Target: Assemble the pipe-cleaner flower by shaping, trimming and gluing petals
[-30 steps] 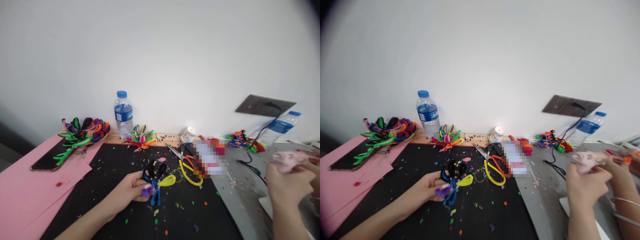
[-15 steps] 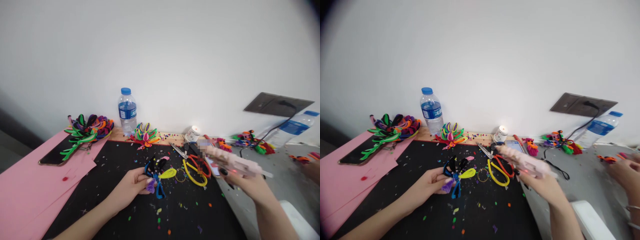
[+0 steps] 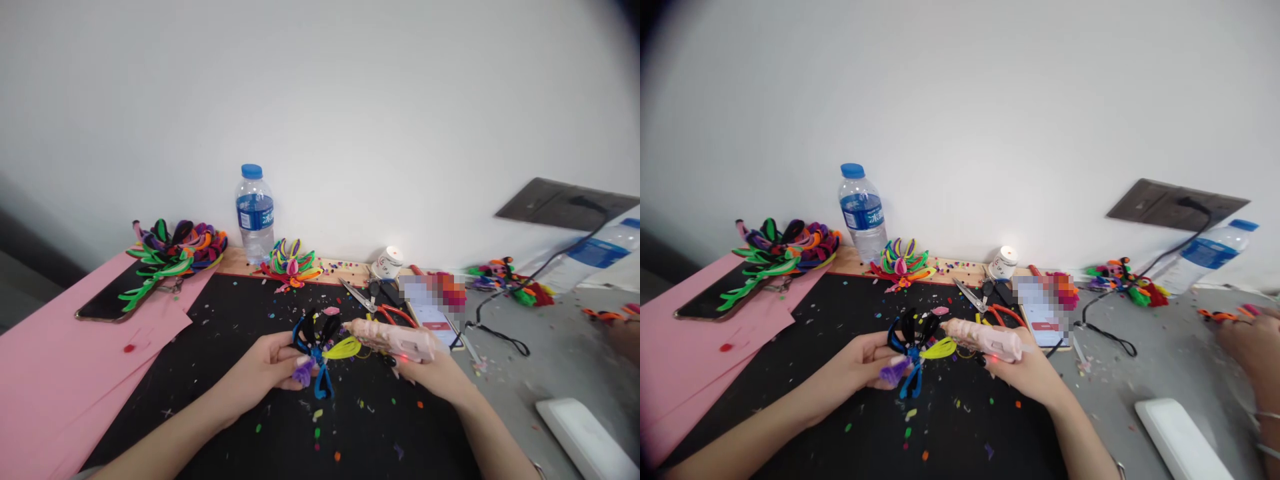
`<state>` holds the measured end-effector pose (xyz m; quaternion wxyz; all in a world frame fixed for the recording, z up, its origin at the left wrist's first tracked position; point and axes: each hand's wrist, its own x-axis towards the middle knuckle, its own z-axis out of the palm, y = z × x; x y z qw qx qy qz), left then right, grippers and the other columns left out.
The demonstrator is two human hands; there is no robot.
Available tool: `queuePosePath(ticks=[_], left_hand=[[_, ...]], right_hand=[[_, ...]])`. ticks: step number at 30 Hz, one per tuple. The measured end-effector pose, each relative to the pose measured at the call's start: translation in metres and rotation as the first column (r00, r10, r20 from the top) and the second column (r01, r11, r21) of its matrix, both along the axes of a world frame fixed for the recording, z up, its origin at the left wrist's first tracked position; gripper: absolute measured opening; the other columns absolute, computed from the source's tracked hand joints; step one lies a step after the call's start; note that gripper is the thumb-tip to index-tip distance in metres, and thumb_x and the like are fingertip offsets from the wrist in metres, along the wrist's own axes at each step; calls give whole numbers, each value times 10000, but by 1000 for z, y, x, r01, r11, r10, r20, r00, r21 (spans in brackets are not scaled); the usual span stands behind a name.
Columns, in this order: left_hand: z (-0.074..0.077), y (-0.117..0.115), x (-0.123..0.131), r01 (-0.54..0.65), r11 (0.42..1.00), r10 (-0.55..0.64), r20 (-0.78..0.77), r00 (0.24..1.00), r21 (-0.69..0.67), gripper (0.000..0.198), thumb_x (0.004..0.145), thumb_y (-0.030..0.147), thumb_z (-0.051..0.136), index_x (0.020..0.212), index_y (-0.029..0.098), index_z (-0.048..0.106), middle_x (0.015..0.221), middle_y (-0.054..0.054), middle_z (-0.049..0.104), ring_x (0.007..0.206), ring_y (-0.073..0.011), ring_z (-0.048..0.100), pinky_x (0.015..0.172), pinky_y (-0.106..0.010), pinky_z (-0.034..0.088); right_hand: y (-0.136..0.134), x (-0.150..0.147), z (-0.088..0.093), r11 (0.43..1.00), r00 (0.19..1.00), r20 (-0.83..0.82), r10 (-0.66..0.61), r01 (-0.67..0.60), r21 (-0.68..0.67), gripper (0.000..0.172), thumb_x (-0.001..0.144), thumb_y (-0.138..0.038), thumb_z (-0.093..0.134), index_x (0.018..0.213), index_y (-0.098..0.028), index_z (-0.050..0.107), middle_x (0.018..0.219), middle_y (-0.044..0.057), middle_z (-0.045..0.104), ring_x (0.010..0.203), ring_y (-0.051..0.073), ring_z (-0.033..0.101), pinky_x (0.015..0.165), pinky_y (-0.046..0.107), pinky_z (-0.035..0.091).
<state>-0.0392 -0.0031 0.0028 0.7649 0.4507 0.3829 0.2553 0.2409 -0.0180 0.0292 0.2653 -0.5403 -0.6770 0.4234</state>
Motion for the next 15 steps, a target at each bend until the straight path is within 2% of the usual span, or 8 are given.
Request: queuePosePath(ticks=[5,10,12,15], left_hand=[[2,-1,0,5,1000,-5,21,1000,-21,400,706,349,633,1060,173,573,794,-29,667,716,-127,584,683,-233,445],[6,-3,1,9,999,-8,22,1000,-43,383,692,332,650,1039,180,589,774,-17,659,685,-115,571,667,-223,440],[8,-3,2,2,998,-1,19,1000,-57,375,690,331,652,1028,180,595,779,-16,653,679,-109,567,666,-221,439],[9,-3,2,9,998,-6,32,999,-66,350,697,324,648,1007,169,602,753,-11,635,644,-91,552,644,-204,431]], right_hand=[[0,7,-9,990,990,-104,-98,86,-116,168,707,-297,534,736,-133,525,494,-9,530,373,68,411,366,183,339],[1,9,-15,984,995,-104,-13,-6,-180,249,706,-358,541,601,-138,488,478,-2,513,369,54,390,367,177,322],[1,8,-15,981,995,-98,-4,-15,-192,235,702,-353,549,637,-132,506,474,-7,510,369,53,389,364,172,316],[1,5,-11,979,995,-100,11,-31,-204,243,706,-337,549,795,-112,546,485,-15,518,368,52,387,362,166,317]])
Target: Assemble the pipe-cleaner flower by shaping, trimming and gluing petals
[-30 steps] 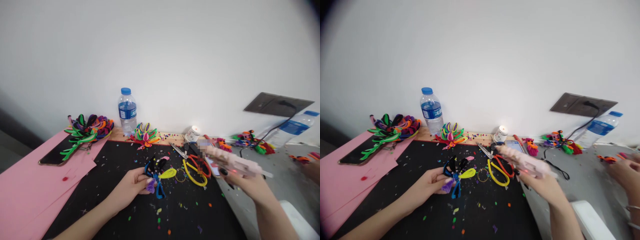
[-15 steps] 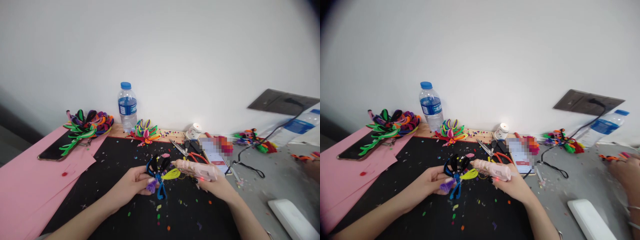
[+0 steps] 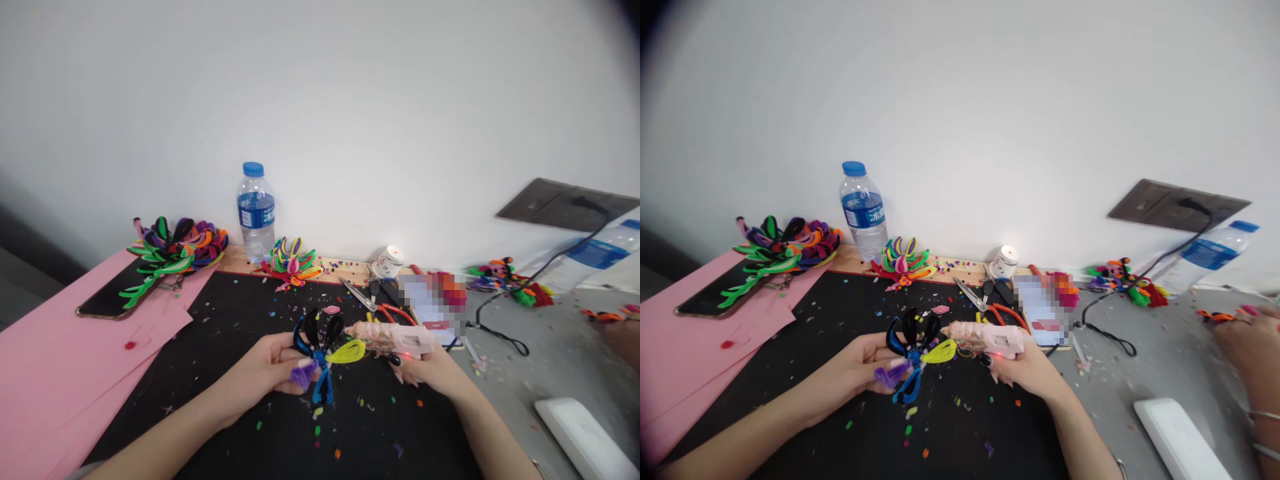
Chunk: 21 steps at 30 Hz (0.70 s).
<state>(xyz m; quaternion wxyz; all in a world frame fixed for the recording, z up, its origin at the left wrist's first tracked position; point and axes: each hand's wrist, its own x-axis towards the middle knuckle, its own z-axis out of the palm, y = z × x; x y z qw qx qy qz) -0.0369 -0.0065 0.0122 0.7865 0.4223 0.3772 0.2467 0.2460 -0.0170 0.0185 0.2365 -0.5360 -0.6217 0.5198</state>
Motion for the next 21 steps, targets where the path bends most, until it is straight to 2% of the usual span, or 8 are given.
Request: queuePosePath(ticks=[3,11,21], left_hand=[[0,0,0,6,1000,-6,0,1000,-1,325,695,329,647,969,158,609,739,-11,623,630,-87,543,628,-199,426],[3,-1,0,20,1000,-20,-9,1000,-12,319,688,321,654,956,155,605,729,-10,609,633,-87,535,618,-189,422],[4,-1,0,13,1000,-13,-12,1000,-28,369,679,301,664,1015,166,594,746,-14,609,643,-87,540,609,-174,426]], right_hand=[[0,-3,5,1000,1000,22,14,-14,-11,333,697,-313,550,941,-86,559,480,-24,510,367,50,377,357,164,312],[0,-4,9,1000,999,31,21,-20,-18,432,706,-330,536,1035,-49,552,476,-23,499,371,52,377,356,168,309],[0,-2,5,999,999,10,30,-30,-12,417,720,-364,544,1007,-61,561,480,-20,498,375,51,377,361,165,311]])
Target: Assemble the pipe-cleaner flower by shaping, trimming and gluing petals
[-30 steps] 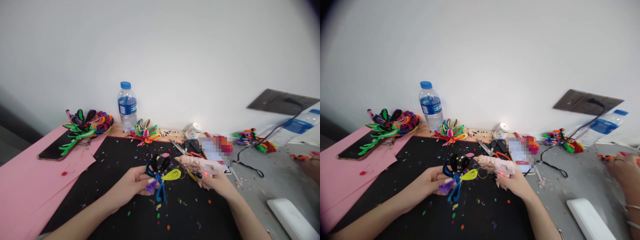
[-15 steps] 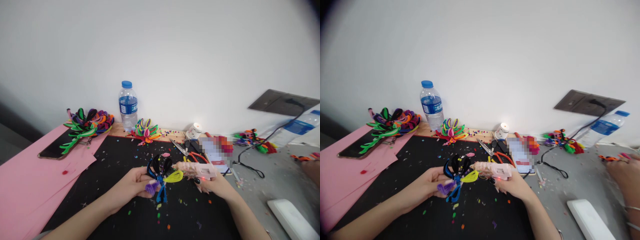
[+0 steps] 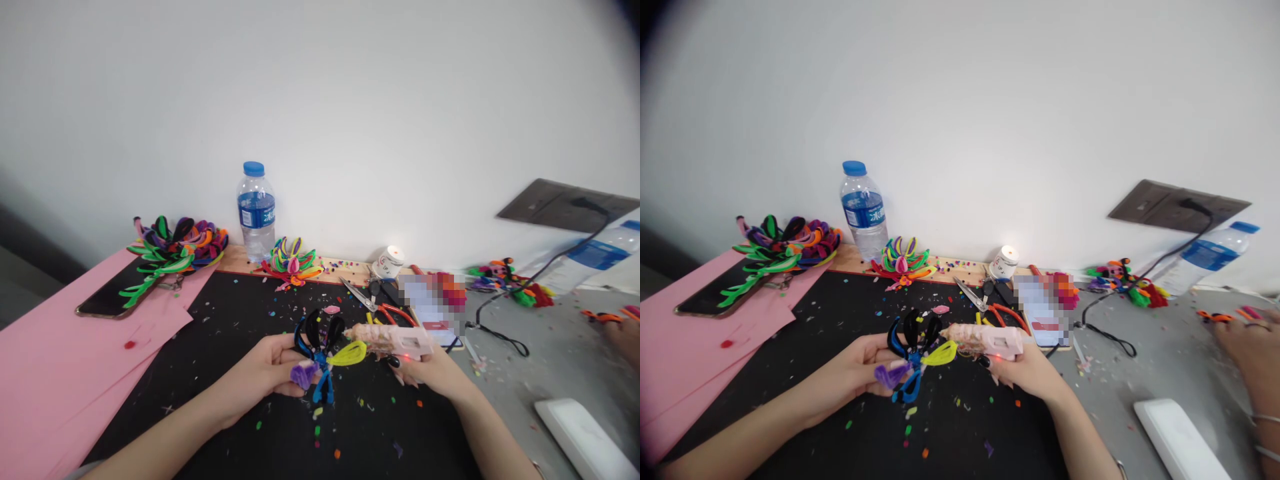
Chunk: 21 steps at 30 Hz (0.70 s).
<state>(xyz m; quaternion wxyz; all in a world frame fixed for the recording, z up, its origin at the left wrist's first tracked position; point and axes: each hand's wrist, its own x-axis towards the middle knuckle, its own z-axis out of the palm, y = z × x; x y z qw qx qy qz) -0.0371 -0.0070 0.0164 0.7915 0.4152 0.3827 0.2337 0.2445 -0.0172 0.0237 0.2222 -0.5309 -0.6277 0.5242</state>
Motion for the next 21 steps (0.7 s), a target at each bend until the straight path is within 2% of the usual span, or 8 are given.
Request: queuePosePath(ticks=[9,15,21], left_hand=[[3,-1,0,-2,1000,2,-15,1000,1,379,668,320,668,1014,183,600,742,-6,630,646,-96,547,625,-192,425],[2,-1,0,13,1000,-13,-14,1000,5,290,669,326,665,902,161,615,746,-10,624,653,-96,545,630,-193,420],[1,0,0,11,1000,-11,-8,1000,1,287,672,324,665,898,156,608,732,-7,615,645,-94,543,634,-198,424]], right_hand=[[0,-1,-1,1000,1000,21,-10,10,6,435,726,-428,539,992,-84,556,477,-23,492,373,56,375,357,168,308],[0,1,-2,1000,1000,5,-10,10,11,441,724,-452,546,964,-83,561,480,-21,491,378,59,380,362,172,310],[0,1,-3,1000,1000,1,-7,7,11,486,724,-504,533,962,-81,560,480,-17,493,376,59,382,355,169,307]])
